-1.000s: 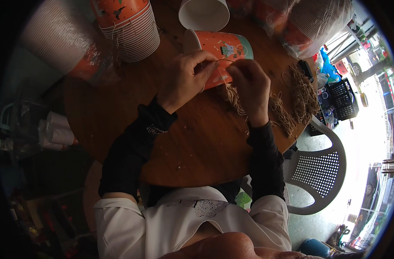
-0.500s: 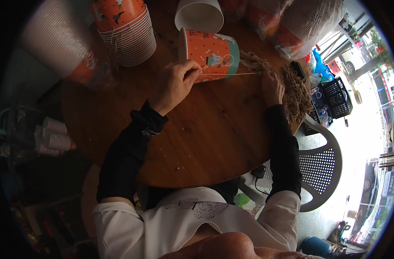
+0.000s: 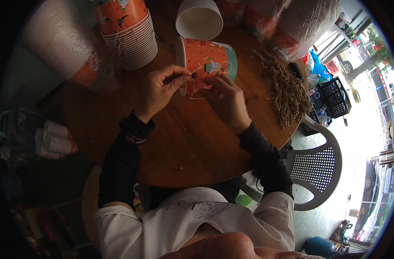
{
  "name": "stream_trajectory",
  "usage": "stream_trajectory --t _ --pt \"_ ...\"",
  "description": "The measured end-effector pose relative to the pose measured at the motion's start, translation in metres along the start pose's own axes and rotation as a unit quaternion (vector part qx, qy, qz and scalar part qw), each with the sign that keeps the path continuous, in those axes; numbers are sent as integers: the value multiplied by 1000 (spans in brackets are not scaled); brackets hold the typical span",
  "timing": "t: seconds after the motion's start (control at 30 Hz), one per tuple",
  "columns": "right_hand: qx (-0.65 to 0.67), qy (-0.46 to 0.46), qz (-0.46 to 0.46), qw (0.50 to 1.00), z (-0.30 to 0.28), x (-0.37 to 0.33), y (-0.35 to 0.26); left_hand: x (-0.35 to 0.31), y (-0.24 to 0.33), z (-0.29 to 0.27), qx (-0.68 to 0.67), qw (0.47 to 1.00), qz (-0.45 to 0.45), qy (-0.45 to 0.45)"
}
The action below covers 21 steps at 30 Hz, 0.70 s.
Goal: Threading pre-cut strings through holes in paper buckets to create handles for assembly.
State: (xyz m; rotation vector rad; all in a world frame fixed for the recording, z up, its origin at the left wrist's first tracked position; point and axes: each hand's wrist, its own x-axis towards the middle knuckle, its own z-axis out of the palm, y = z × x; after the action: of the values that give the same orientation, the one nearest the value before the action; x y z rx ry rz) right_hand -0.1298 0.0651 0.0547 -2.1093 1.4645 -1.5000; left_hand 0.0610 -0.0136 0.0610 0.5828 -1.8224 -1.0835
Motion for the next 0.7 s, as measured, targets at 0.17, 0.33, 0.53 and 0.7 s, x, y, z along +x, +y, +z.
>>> stream_trajectory --t 0.17,0.33,0.53,0.7 --pt "83 -2 47 995 13 8 -14 -8 25 7 34 997 72 -5" --pt "351 -116 199 907 -27 39 -67 -12 56 -14 -24 990 135 25" --pt "259 -105 67 958 -57 65 -89 -6 109 -5 -8 996 92 10" --pt "43 -73 -63 994 -56 60 -82 3 94 -6 -71 988 -55 -122"
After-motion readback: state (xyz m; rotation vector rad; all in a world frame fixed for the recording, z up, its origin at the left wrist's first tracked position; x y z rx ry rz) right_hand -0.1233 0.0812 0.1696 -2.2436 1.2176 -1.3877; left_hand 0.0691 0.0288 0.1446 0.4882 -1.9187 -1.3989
